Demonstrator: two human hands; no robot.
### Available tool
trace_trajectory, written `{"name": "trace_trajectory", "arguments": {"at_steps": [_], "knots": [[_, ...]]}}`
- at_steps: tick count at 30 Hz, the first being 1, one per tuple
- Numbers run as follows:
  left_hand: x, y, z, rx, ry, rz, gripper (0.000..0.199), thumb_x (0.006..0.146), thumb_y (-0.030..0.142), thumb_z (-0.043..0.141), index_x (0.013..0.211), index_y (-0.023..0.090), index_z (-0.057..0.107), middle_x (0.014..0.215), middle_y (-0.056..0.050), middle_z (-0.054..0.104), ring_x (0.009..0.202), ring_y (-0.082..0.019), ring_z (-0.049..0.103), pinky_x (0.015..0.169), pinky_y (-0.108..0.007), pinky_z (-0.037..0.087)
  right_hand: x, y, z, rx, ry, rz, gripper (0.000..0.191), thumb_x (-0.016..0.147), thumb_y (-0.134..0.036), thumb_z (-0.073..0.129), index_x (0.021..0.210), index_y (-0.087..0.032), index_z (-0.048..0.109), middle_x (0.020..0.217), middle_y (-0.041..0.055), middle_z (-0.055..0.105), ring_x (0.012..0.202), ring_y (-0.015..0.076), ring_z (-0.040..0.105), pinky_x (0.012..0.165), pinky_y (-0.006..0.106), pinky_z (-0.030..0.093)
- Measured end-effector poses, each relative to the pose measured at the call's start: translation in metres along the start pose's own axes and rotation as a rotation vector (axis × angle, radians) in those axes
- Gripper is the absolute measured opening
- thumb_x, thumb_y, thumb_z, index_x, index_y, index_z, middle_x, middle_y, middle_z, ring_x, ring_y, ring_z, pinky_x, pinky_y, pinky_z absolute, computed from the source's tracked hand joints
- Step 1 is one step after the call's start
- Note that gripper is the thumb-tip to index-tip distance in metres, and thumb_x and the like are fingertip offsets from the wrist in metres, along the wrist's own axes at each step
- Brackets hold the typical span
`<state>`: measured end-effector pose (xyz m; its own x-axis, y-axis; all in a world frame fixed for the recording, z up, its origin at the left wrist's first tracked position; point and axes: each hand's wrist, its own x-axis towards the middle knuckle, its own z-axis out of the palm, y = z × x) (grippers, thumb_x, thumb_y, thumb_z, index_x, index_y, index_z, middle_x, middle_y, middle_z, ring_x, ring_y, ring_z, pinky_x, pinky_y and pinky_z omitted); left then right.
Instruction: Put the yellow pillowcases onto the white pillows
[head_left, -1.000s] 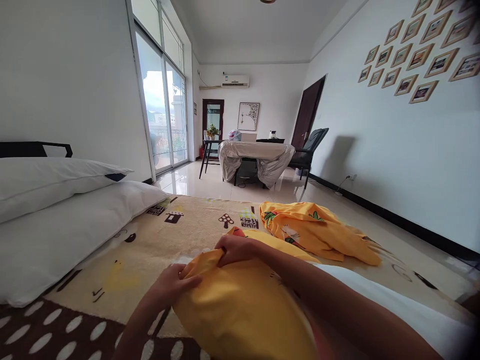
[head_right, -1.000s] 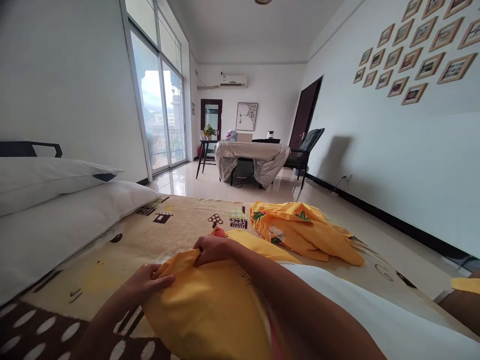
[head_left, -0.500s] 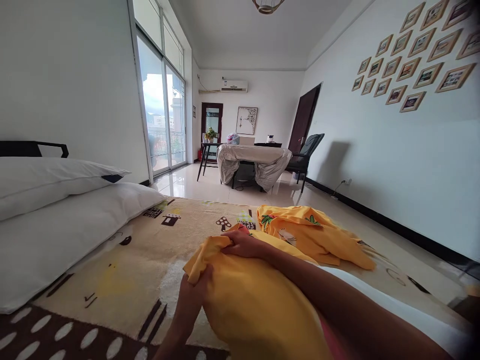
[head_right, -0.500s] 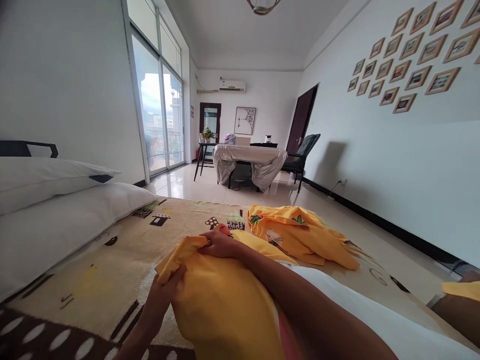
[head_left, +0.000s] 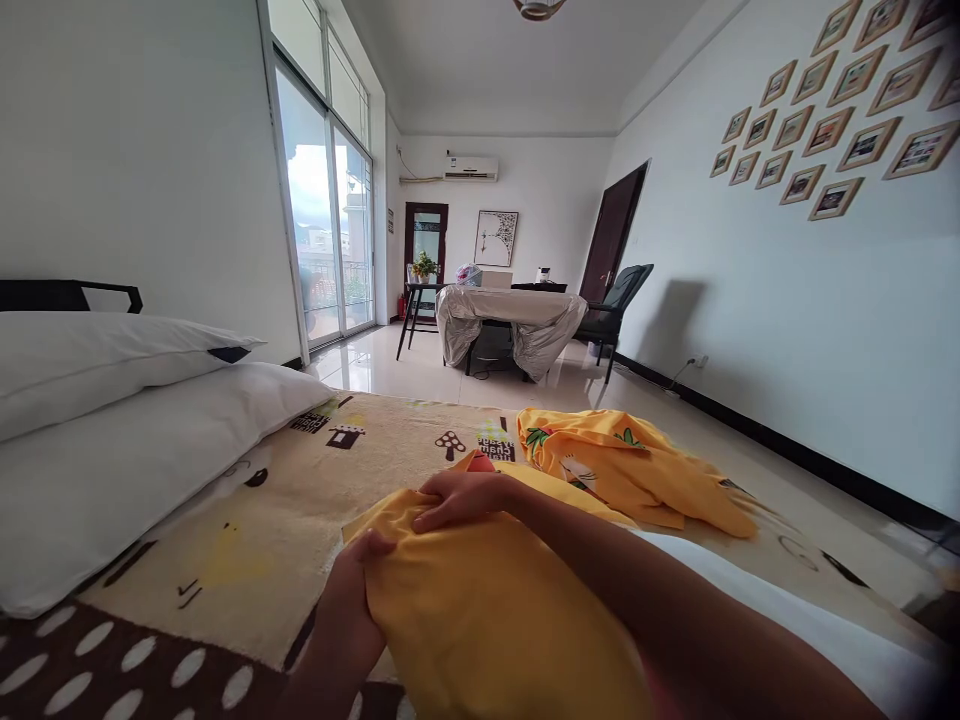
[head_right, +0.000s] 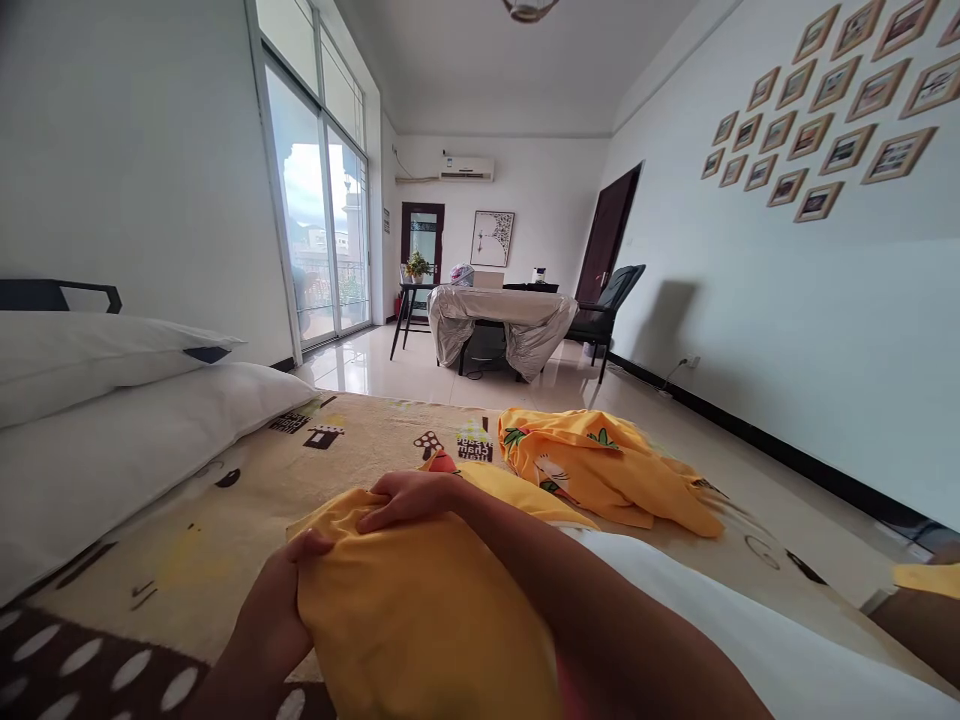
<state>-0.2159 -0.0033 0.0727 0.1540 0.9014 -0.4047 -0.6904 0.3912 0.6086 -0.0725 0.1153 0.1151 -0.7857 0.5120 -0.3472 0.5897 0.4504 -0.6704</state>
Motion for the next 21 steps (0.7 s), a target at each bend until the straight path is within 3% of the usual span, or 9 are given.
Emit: {"name": "trace_trajectory", "arguments": {"at_steps": [5, 10, 13, 16, 21], "knots": [[-0.004, 0.001, -0.009, 0.233, -0.023, 0.303, 0.065, 0.052, 0.018, 0.058, 0.117, 0.012, 0.06, 0.093, -0.009, 0.072, 0.089, -0.03, 0.066, 0.073, -0.035, 0.054, -0.003, -0.006, 0.001, 0.067, -0.034, -0.052, 0.034, 0.076, -0.046, 0.062, 0.092, -0.016, 0.064, 0.08, -0.0014, 0.062, 0.072, 0.0122, 0.057, 0.06, 0.02, 0.044], [-0.003, -0.001, -0.01, 0.439, 0.139, 0.542, 0.054, 0.052, 0.027, 0.074, 0.101, 0.009, 0.066, 0.084, -0.008, 0.073, 0.081, -0.029, 0.066, 0.065, -0.031, 0.052, -0.01, -0.004, -0.003, 0.102, 0.023, -0.115, 0.031, 0.069, -0.03, 0.069, 0.096, -0.014, 0.062, 0.081, -0.0011, 0.062, 0.075, 0.0131, 0.056, 0.062, 0.02, 0.045], [0.003, -0.004, -0.005, 0.352, 0.104, 0.54, 0.051, 0.056, 0.034, 0.077, 0.1, 0.01, 0.067, 0.088, -0.008, 0.073, 0.085, -0.029, 0.066, 0.066, -0.03, 0.052, -0.012, -0.002, -0.003, 0.077, 0.138, -0.147, 0.031, 0.066, -0.026, 0.071, 0.093, -0.014, 0.062, 0.081, -0.0014, 0.061, 0.076, 0.0128, 0.054, 0.062, 0.019, 0.043], [0.01, -0.007, -0.004, 0.255, 0.057, 0.446, 0.048, 0.062, 0.04, 0.076, 0.098, 0.01, 0.068, 0.086, -0.009, 0.073, 0.081, -0.026, 0.067, 0.063, -0.029, 0.053, -0.014, -0.001, -0.003, 0.048, 0.213, -0.1, 0.029, 0.065, -0.036, 0.072, 0.081, -0.015, 0.061, 0.074, -0.0027, 0.058, 0.07, 0.012, 0.052, 0.056, 0.019, 0.039], [0.013, 0.0, -0.014, 0.264, 0.115, 0.474, 0.043, 0.059, 0.038, 0.079, 0.089, 0.01, 0.07, 0.074, -0.007, 0.072, 0.064, -0.019, 0.065, 0.054, -0.023, 0.05, -0.014, -0.006, 0.002, 0.065, 0.182, -0.06, 0.034, 0.07, -0.048, 0.068, 0.076, -0.016, 0.058, 0.071, -0.0029, 0.054, 0.064, 0.0104, 0.048, 0.052, 0.019, 0.036]]}}
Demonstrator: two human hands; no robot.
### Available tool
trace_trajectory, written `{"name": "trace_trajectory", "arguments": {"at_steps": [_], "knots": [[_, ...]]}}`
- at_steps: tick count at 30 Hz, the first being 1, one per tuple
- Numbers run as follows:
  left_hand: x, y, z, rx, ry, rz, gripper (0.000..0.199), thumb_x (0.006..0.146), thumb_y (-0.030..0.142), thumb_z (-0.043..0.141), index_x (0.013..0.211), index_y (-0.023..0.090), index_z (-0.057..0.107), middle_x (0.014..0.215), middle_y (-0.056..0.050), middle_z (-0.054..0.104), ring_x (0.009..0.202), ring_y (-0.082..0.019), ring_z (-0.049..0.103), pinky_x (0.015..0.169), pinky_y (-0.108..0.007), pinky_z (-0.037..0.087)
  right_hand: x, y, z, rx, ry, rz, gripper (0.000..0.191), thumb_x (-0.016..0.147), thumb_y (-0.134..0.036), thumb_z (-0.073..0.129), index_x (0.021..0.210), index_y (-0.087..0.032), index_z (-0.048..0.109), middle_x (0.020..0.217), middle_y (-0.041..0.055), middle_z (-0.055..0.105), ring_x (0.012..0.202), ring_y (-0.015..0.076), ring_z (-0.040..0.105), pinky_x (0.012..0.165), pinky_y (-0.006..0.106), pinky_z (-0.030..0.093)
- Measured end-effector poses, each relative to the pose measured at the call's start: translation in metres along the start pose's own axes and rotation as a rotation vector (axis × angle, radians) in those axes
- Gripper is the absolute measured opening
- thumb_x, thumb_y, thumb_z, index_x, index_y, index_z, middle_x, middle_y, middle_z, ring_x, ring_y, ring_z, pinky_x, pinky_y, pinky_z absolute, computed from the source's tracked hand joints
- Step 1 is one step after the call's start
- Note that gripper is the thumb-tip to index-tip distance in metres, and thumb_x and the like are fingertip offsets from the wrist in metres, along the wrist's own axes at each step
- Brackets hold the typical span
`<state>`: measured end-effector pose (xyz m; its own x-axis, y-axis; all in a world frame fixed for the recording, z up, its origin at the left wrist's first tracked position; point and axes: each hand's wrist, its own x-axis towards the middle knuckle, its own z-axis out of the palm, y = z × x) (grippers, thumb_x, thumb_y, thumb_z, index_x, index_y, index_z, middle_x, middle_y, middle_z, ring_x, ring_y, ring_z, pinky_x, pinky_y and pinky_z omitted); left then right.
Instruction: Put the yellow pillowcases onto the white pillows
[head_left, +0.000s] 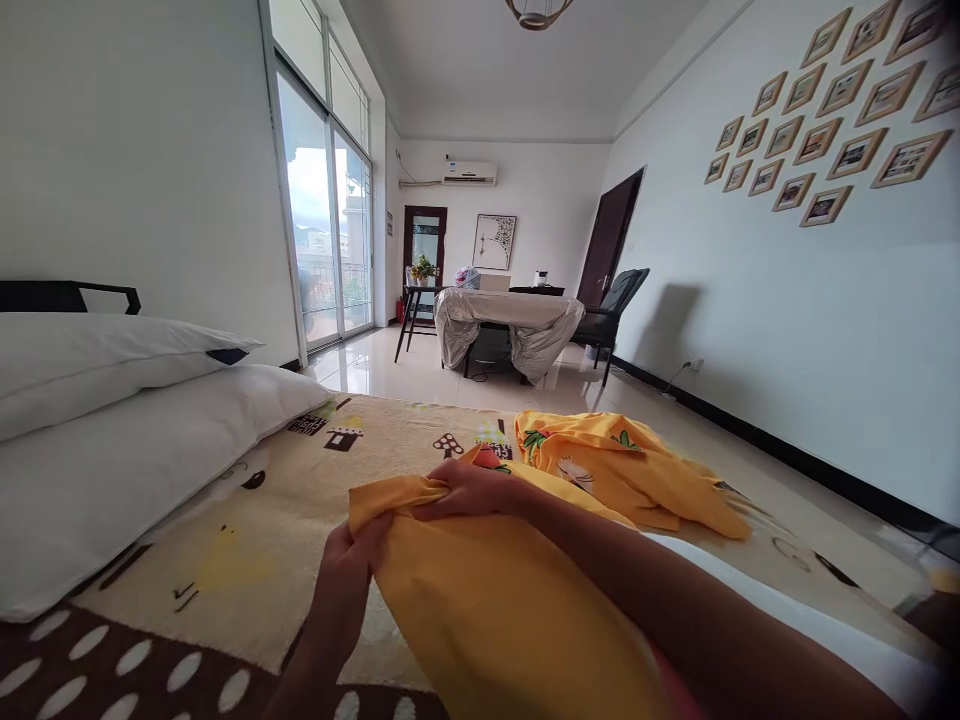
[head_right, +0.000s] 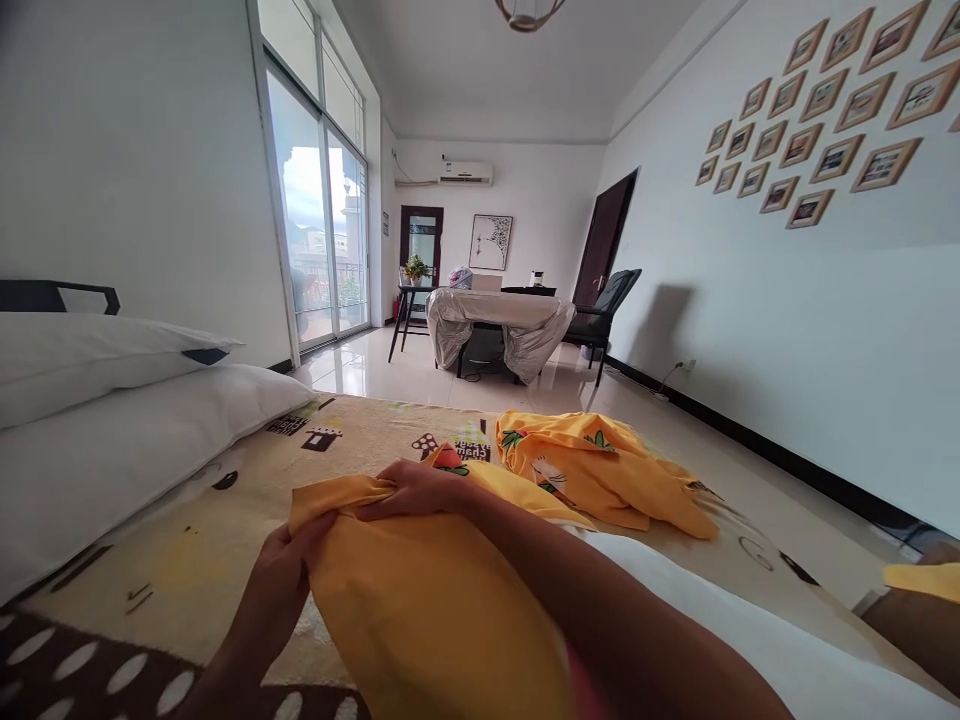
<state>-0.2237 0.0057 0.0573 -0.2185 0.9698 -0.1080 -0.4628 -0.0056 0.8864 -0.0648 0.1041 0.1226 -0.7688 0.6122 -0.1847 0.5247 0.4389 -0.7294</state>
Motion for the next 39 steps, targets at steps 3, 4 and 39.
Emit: {"name": "trace_trajectory", "arguments": {"at_steps": [3, 4, 39], "knots": [[0.0, 0.008, -0.009, 0.037, -0.04, 0.02, 0.045, 0.06, 0.04, 0.077, 0.093, 0.009, 0.071, 0.075, -0.008, 0.073, 0.063, -0.02, 0.065, 0.052, -0.024, 0.049, 0.005, -0.005, 0.01, -0.03, -0.044, -0.066, 0.03, 0.078, -0.045, 0.061, 0.081, -0.016, 0.058, 0.073, -0.003, 0.053, 0.065, 0.0095, 0.047, 0.054, 0.019, 0.036], [0.0, 0.011, -0.01, 0.051, -0.055, 0.021, 0.047, 0.061, 0.041, 0.076, 0.095, 0.009, 0.071, 0.078, -0.009, 0.073, 0.065, -0.021, 0.066, 0.053, -0.025, 0.05, 0.007, -0.006, 0.013, -0.053, -0.052, -0.093, 0.027, 0.079, -0.043, 0.059, 0.082, -0.016, 0.058, 0.073, -0.0031, 0.053, 0.065, 0.0093, 0.047, 0.055, 0.019, 0.036], [-0.012, -0.006, 0.002, 0.283, -0.253, 0.034, 0.037, 0.063, 0.037, 0.073, 0.088, 0.01, 0.071, 0.075, -0.007, 0.07, 0.078, -0.028, 0.064, 0.066, -0.032, 0.051, -0.035, -0.035, 0.031, -0.322, 0.49, 0.023, 0.027, 0.086, -0.032, 0.052, 0.064, -0.017, 0.052, 0.061, -0.0014, 0.053, 0.058, 0.0106, 0.045, 0.056, 0.024, 0.03]]}}
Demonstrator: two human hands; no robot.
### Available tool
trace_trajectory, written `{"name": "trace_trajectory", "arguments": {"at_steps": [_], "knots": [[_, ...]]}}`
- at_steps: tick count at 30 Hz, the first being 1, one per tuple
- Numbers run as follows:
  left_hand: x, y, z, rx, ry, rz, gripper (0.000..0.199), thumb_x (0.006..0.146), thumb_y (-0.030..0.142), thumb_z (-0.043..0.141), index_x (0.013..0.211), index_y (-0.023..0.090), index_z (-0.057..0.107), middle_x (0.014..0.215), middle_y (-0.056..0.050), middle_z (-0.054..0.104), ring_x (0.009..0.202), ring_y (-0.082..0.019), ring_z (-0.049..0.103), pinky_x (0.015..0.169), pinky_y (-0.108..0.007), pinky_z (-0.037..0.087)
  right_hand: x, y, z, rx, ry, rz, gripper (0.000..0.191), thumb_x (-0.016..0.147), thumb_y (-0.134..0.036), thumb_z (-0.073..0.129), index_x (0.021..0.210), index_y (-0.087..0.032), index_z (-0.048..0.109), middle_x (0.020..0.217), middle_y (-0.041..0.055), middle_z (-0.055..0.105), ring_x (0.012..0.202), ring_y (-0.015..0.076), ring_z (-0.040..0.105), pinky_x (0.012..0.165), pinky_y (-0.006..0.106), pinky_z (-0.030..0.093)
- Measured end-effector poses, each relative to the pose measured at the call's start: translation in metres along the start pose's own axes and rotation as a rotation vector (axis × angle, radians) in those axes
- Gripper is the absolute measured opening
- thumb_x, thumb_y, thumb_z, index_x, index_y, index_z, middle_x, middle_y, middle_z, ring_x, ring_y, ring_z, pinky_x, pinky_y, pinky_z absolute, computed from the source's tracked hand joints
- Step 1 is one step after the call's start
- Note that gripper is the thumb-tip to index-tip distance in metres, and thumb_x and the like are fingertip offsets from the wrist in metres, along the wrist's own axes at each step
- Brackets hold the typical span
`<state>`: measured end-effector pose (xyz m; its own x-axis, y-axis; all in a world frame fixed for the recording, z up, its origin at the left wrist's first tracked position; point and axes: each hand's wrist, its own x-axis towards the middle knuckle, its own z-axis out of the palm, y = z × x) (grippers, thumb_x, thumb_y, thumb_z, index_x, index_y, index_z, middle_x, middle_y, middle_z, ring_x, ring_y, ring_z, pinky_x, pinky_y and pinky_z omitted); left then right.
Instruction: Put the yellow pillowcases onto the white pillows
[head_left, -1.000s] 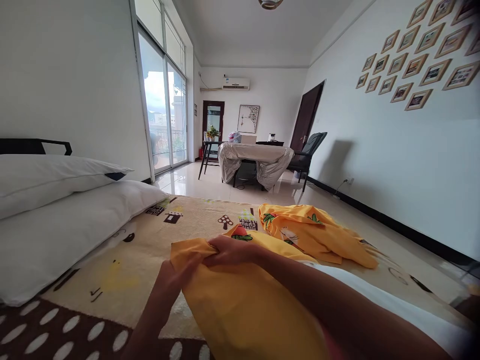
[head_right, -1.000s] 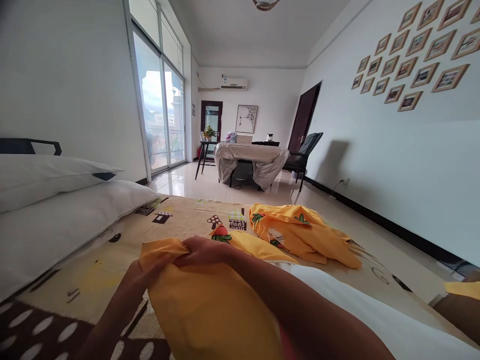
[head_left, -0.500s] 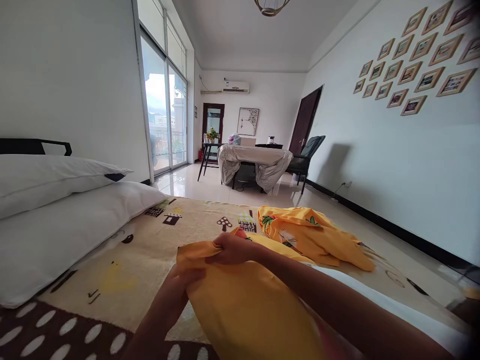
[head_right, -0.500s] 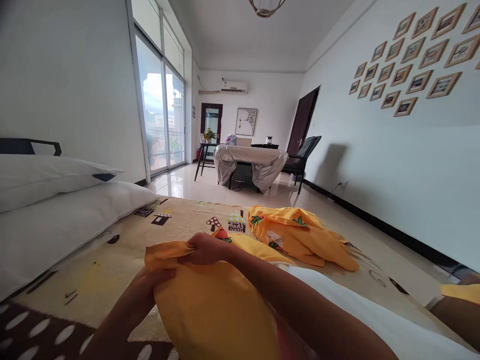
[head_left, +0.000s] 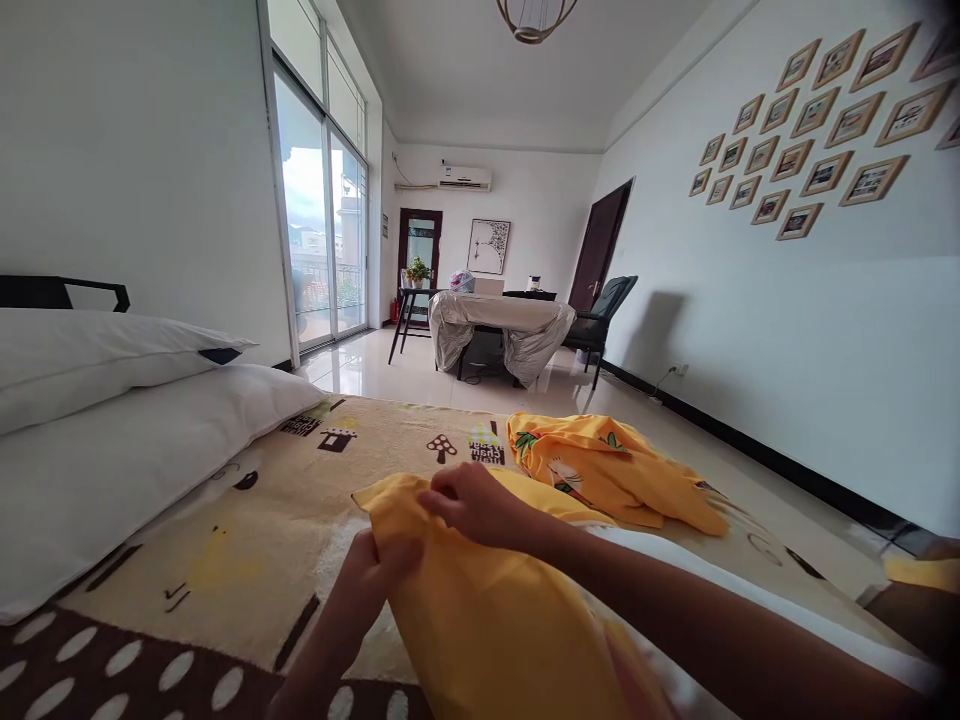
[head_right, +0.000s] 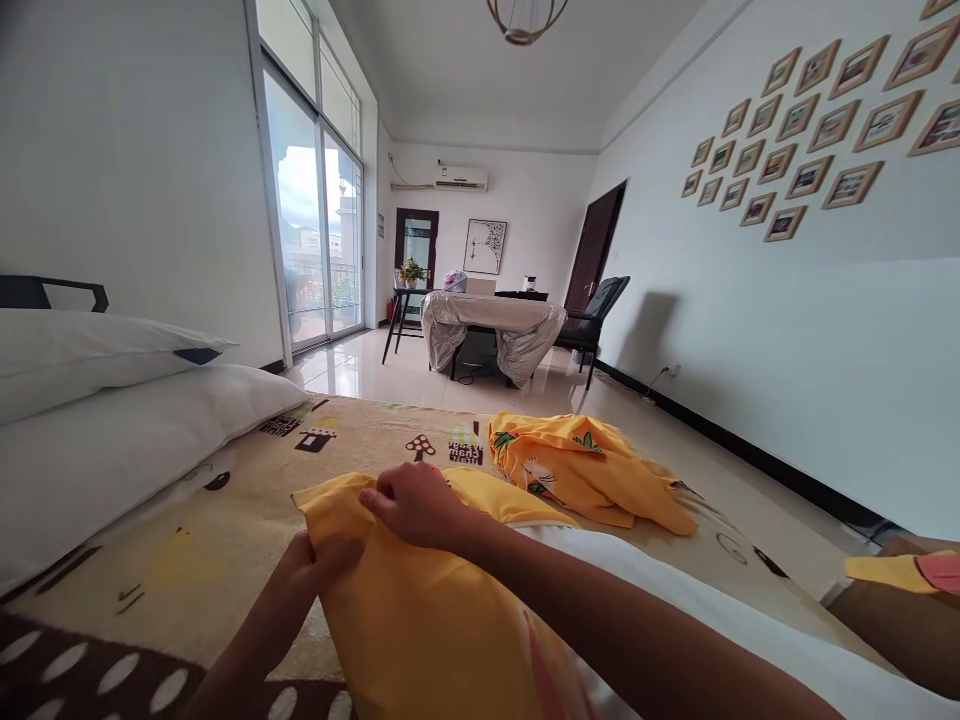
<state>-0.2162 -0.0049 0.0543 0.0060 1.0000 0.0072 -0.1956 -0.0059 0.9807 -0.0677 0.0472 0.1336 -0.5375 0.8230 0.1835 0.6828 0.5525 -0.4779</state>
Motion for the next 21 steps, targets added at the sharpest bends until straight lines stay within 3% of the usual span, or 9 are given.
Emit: {"name": "trace_trajectory", "arguments": {"at_steps": [2, 6, 9, 13, 16, 21], "knots": [[0.0, -0.004, 0.002, -0.088, -0.02, 0.05, 0.031, 0.063, 0.028, 0.07, 0.089, 0.012, 0.072, 0.078, -0.006, 0.071, 0.081, -0.026, 0.063, 0.067, -0.03, 0.05, -0.009, -0.005, 0.002, 0.07, -0.151, 0.021, 0.026, 0.085, -0.034, 0.054, 0.066, -0.016, 0.052, 0.063, -0.0017, 0.053, 0.058, 0.0096, 0.045, 0.053, 0.023, 0.029], [0.005, -0.009, 0.001, -0.39, -0.085, -0.024, 0.029, 0.058, 0.014, 0.062, 0.085, 0.014, 0.073, 0.084, -0.005, 0.072, 0.079, -0.022, 0.063, 0.067, -0.028, 0.049, -0.014, -0.002, 0.011, 0.159, -0.076, 0.053, 0.017, 0.079, -0.026, 0.061, 0.07, -0.016, 0.051, 0.065, -0.0029, 0.052, 0.059, 0.0091, 0.045, 0.053, 0.022, 0.03], [0.012, -0.011, -0.002, -0.474, -0.095, -0.11, 0.021, 0.062, 0.018, 0.068, 0.082, 0.012, 0.072, 0.08, -0.008, 0.072, 0.075, -0.022, 0.065, 0.063, -0.027, 0.049, -0.01, 0.003, 0.016, 0.328, -0.06, 0.077, 0.014, 0.077, -0.019, 0.061, 0.068, -0.017, 0.049, 0.06, -0.0044, 0.052, 0.056, 0.0087, 0.048, 0.052, 0.021, 0.033], [0.02, -0.014, -0.001, -0.623, -0.206, -0.173, 0.029, 0.065, 0.03, 0.073, 0.088, 0.013, 0.073, 0.089, -0.009, 0.073, 0.088, -0.026, 0.066, 0.074, -0.031, 0.051, -0.01, 0.005, 0.02, 0.519, -0.089, 0.149, 0.013, 0.074, -0.013, 0.06, 0.068, -0.017, 0.049, 0.055, -0.0051, 0.052, 0.05, 0.0089, 0.051, 0.049, 0.02, 0.036], [0.02, -0.016, 0.001, -0.592, -0.208, -0.181, 0.034, 0.065, 0.032, 0.075, 0.093, 0.014, 0.072, 0.093, -0.009, 0.073, 0.094, -0.027, 0.065, 0.082, -0.032, 0.051, -0.012, 0.005, 0.024, 0.552, -0.069, 0.138, 0.013, 0.07, -0.013, 0.062, 0.066, -0.017, 0.05, 0.056, -0.0059, 0.05, 0.052, 0.008, 0.047, 0.048, 0.02, 0.034], [0.013, -0.014, -0.002, -0.367, -0.06, -0.124, 0.044, 0.06, 0.027, 0.08, 0.101, 0.012, 0.07, 0.094, -0.011, 0.073, 0.092, -0.029, 0.067, 0.08, -0.032, 0.052, -0.012, 0.004, 0.029, 0.546, -0.093, 0.121, 0.014, 0.068, -0.011, 0.062, 0.065, -0.017, 0.05, 0.059, -0.0062, 0.048, 0.056, 0.0072, 0.042, 0.051, 0.02, 0.032]]}}
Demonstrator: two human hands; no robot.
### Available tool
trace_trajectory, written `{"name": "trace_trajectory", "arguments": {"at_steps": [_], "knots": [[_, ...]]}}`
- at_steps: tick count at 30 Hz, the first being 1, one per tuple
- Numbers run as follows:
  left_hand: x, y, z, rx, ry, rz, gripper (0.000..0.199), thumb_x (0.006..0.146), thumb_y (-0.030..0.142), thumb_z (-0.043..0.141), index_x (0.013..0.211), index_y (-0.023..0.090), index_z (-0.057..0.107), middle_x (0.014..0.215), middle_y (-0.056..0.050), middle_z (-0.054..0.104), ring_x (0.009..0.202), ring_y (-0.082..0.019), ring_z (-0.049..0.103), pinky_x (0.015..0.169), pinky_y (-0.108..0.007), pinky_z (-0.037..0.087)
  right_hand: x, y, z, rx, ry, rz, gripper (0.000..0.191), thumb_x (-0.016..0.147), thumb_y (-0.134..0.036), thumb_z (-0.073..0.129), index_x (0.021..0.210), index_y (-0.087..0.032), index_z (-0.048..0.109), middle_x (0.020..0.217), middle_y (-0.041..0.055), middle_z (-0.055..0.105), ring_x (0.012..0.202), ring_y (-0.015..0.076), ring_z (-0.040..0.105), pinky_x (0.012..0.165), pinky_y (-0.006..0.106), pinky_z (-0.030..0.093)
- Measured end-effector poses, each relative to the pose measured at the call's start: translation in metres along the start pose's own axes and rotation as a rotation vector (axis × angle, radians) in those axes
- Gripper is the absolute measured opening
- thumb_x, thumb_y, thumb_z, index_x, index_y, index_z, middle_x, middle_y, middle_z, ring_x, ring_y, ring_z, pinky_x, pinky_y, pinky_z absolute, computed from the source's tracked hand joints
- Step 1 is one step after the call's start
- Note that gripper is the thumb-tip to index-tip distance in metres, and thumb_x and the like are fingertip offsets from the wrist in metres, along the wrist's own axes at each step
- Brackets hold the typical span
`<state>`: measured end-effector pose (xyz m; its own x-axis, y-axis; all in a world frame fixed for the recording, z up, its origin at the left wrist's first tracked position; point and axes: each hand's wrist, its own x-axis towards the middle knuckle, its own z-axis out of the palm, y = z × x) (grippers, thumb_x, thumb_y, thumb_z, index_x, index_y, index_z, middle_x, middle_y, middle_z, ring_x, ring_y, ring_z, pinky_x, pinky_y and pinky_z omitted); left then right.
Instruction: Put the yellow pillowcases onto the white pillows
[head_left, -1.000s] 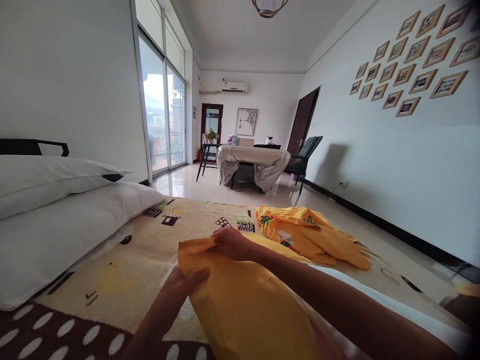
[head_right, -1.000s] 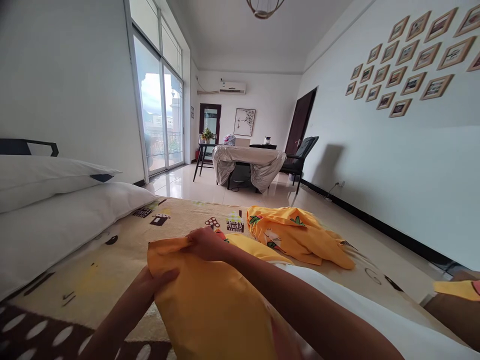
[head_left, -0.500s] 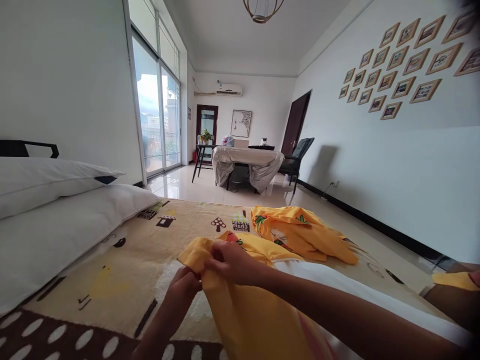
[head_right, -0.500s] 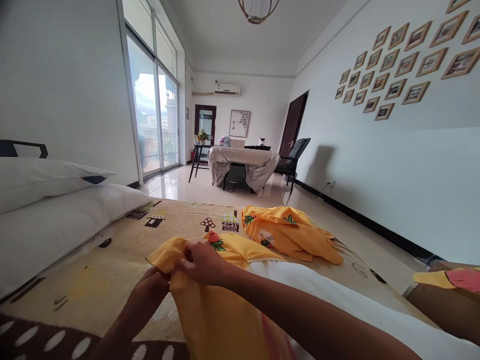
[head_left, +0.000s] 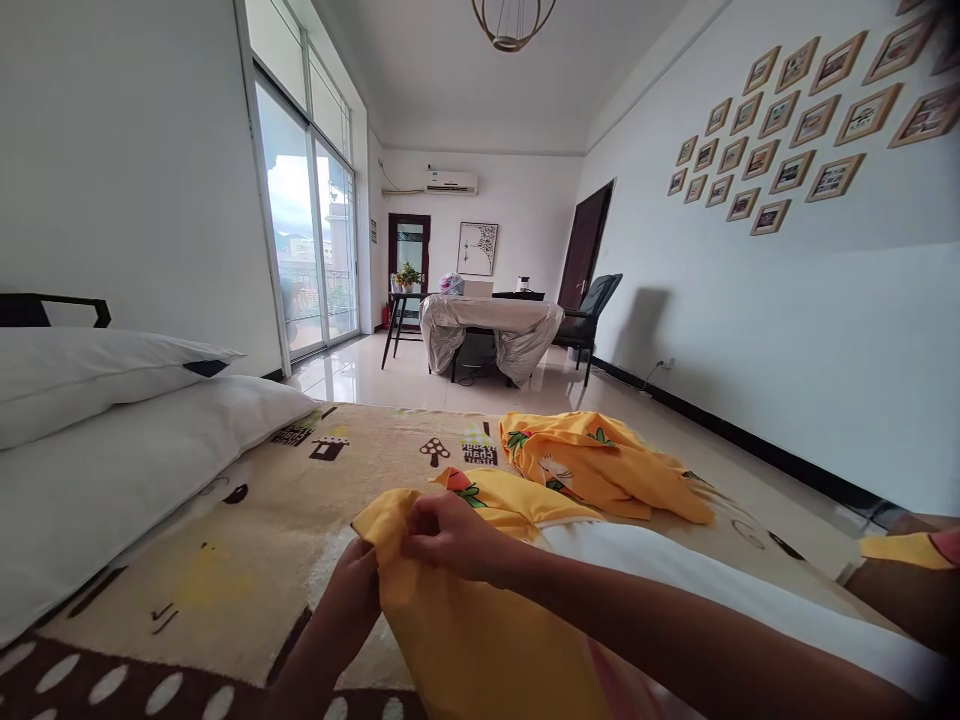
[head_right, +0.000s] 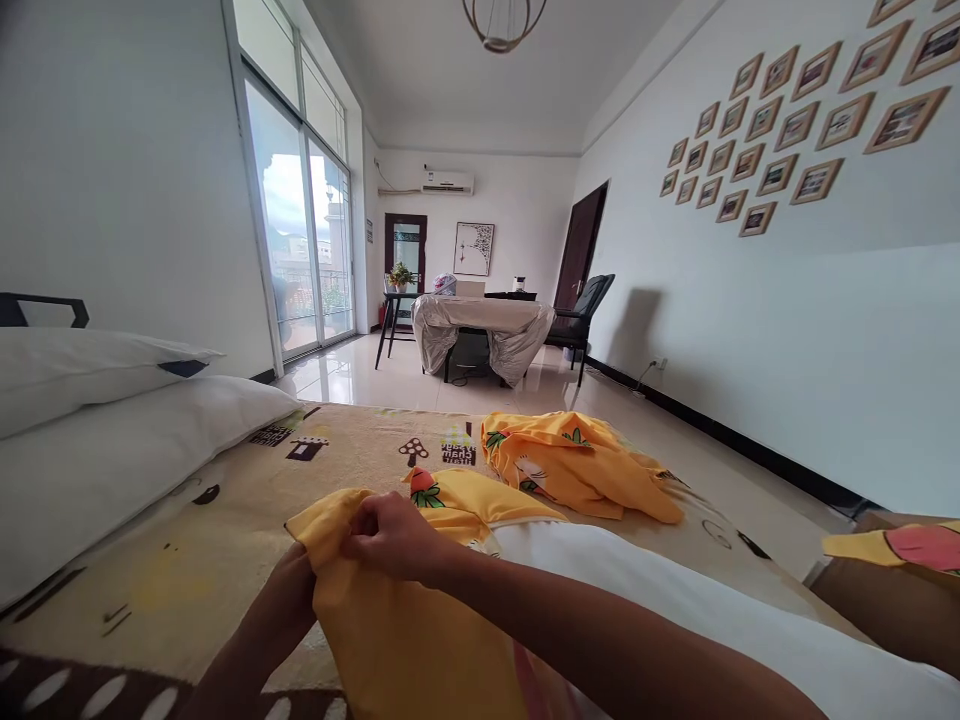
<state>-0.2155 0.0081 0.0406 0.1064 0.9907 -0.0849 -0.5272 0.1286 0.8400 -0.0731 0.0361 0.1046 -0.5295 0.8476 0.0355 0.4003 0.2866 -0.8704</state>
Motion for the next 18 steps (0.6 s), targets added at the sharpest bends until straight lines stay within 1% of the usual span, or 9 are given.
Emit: {"name": "trace_trajectory", "arguments": {"at_steps": [3, 7, 10, 13, 16, 18], "knots": [[-0.004, 0.005, -0.002, 0.051, 0.045, 0.033, 0.049, 0.057, 0.026, 0.082, 0.103, 0.014, 0.07, 0.097, -0.011, 0.073, 0.091, -0.03, 0.067, 0.078, -0.033, 0.053, 0.0, -0.001, 0.0, -0.01, -0.048, 0.024, 0.012, 0.071, -0.011, 0.06, 0.067, -0.017, 0.05, 0.059, -0.0056, 0.049, 0.056, 0.0081, 0.044, 0.052, 0.02, 0.033], [-0.005, 0.008, -0.004, 0.046, 0.045, 0.056, 0.042, 0.056, 0.027, 0.081, 0.095, 0.013, 0.072, 0.097, -0.012, 0.073, 0.094, -0.031, 0.066, 0.079, -0.034, 0.052, -0.001, -0.003, -0.001, -0.068, -0.061, 0.002, 0.014, 0.072, -0.01, 0.058, 0.068, -0.017, 0.047, 0.061, -0.0061, 0.047, 0.058, 0.008, 0.042, 0.052, 0.02, 0.032], [-0.003, 0.007, -0.007, 0.045, 0.039, 0.043, 0.042, 0.057, 0.028, 0.081, 0.095, 0.012, 0.072, 0.093, -0.013, 0.073, 0.092, -0.031, 0.066, 0.079, -0.034, 0.052, -0.001, -0.005, -0.002, -0.075, -0.098, -0.008, 0.014, 0.074, -0.01, 0.057, 0.068, -0.018, 0.046, 0.062, -0.006, 0.046, 0.059, 0.008, 0.04, 0.053, 0.02, 0.032], [-0.002, 0.005, -0.006, 0.025, 0.035, -0.007, 0.043, 0.055, 0.026, 0.081, 0.094, 0.011, 0.072, 0.089, -0.012, 0.073, 0.088, -0.031, 0.067, 0.076, -0.033, 0.053, -0.002, -0.006, -0.004, -0.077, -0.12, -0.026, 0.014, 0.076, -0.012, 0.057, 0.069, -0.018, 0.046, 0.063, -0.0061, 0.045, 0.059, 0.008, 0.039, 0.054, 0.021, 0.032], [0.001, -0.001, -0.001, -0.034, 0.002, -0.037, 0.038, 0.055, 0.026, 0.08, 0.089, 0.011, 0.072, 0.086, -0.011, 0.073, 0.09, -0.03, 0.066, 0.079, -0.034, 0.052, -0.006, -0.004, -0.006, -0.158, -0.081, -0.04, 0.014, 0.075, -0.013, 0.057, 0.069, -0.018, 0.046, 0.063, -0.0053, 0.046, 0.059, 0.0083, 0.04, 0.054, 0.021, 0.031], [0.004, -0.005, 0.004, -0.062, -0.027, -0.016, 0.035, 0.057, 0.029, 0.079, 0.086, 0.011, 0.072, 0.083, -0.01, 0.072, 0.09, -0.029, 0.066, 0.081, -0.034, 0.052, -0.011, -0.002, -0.006, -0.292, -0.019, -0.056, 0.013, 0.074, -0.013, 0.057, 0.068, -0.018, 0.046, 0.063, -0.0045, 0.047, 0.058, 0.0088, 0.039, 0.053, 0.022, 0.029]]}}
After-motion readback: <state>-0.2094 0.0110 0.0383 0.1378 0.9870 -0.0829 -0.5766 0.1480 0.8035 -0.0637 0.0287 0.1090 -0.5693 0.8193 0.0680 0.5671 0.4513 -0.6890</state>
